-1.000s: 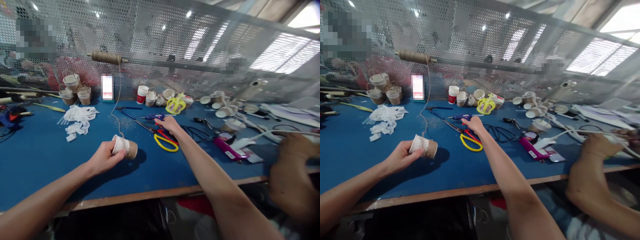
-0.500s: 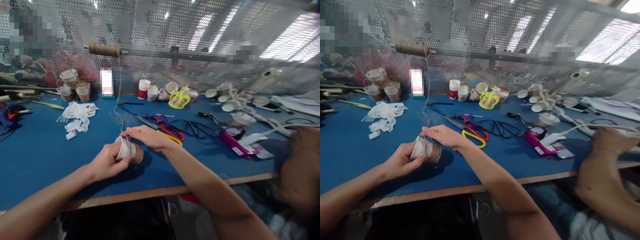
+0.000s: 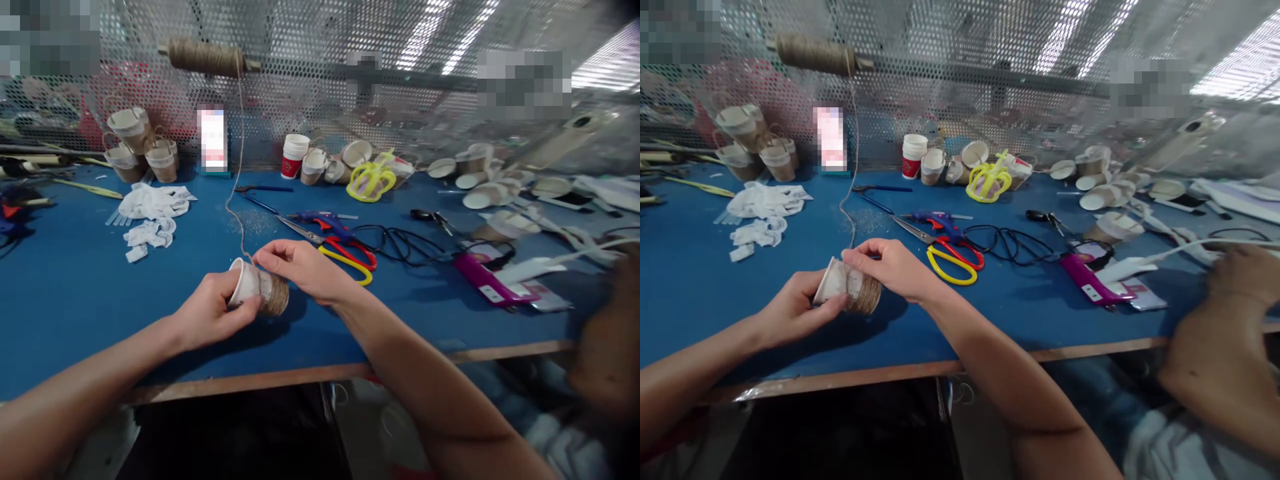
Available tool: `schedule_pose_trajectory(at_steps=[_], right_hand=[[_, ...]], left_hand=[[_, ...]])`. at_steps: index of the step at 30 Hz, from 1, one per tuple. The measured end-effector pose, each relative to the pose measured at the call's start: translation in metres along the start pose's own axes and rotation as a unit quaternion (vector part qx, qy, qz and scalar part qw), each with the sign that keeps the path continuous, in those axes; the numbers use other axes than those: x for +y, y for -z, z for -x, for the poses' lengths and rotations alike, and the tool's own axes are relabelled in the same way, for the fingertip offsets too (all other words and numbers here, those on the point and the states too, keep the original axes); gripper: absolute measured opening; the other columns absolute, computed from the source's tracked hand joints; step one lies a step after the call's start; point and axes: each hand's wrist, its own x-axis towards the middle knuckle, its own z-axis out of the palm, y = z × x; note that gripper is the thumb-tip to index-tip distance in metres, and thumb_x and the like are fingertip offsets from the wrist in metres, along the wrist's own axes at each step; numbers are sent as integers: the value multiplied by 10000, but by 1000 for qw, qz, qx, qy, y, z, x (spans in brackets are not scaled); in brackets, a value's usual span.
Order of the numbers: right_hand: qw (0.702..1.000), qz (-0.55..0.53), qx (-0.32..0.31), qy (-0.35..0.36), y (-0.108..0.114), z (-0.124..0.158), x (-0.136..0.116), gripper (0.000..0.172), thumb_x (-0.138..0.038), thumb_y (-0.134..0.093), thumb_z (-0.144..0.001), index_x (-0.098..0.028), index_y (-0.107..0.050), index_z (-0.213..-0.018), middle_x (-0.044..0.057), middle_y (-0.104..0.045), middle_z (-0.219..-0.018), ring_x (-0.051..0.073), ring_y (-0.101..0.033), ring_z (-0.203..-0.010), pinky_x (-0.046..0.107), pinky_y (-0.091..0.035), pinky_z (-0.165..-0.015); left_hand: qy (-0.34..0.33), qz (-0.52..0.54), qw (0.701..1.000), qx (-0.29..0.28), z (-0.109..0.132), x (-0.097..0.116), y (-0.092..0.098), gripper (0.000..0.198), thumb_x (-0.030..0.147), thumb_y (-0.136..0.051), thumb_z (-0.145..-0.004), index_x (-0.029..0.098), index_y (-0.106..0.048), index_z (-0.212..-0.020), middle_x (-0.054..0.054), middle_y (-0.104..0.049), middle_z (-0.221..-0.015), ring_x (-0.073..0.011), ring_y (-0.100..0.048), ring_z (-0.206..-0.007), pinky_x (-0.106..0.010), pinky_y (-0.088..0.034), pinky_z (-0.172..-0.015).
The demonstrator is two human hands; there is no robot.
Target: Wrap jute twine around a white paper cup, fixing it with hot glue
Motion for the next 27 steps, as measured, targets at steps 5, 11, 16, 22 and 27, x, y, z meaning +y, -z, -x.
schedule_pose_trajectory(at_steps=[5,11,16,22,27], right_hand=[[994,-45,-96,-39,-1,-1,1,364,-450,-459,-808,-142,-651,-790,12,-615,-732,85,-526,-663,237,-398,-665],[983,-182,-19,-17,-4,-3,3,121,-221,-691,-628,-166,-636,-720,-15,-626,-770,77,-560,-713,227,-427,-711],[991,-119,27,52,-1,-1,2,92,-246,-661,-675,-166,-618,-686,-13,-629,-725,86,-567,-708,254,-437,-735],[987,-51,99,119,8,0,-1,98,-260,-641,-705,-166,-612,-711,-15,-634,-699,85,-579,-680,248,-457,-717],[987,-6,108,121,9,1,-3,144,-298,-652,-691,-163,-611,-716,-5,-636,-706,96,-583,-681,254,-466,-699]], left_hand=[[-78,-48,996,-14,1,0,1,176,162,-450,-772,136,-482,-601,12,-471,-577,-88,-397,-545,-209,-356,-525],[-29,-18,999,-23,1,-2,2,189,191,-454,-772,144,-454,-589,38,-415,-568,-72,-349,-514,-192,-310,-481],[137,138,980,-35,-3,-3,4,206,295,-478,-778,129,-512,-660,43,-434,-571,-70,-366,-514,-188,-331,-490],[223,288,931,-28,-7,-4,6,239,329,-557,-749,120,-594,-859,-17,-607,-760,-102,-507,-646,-218,-416,-640],[231,300,925,-31,-5,-3,5,236,310,-564,-741,113,-602,-865,-26,-612,-757,-106,-510,-642,-230,-429,-642]])
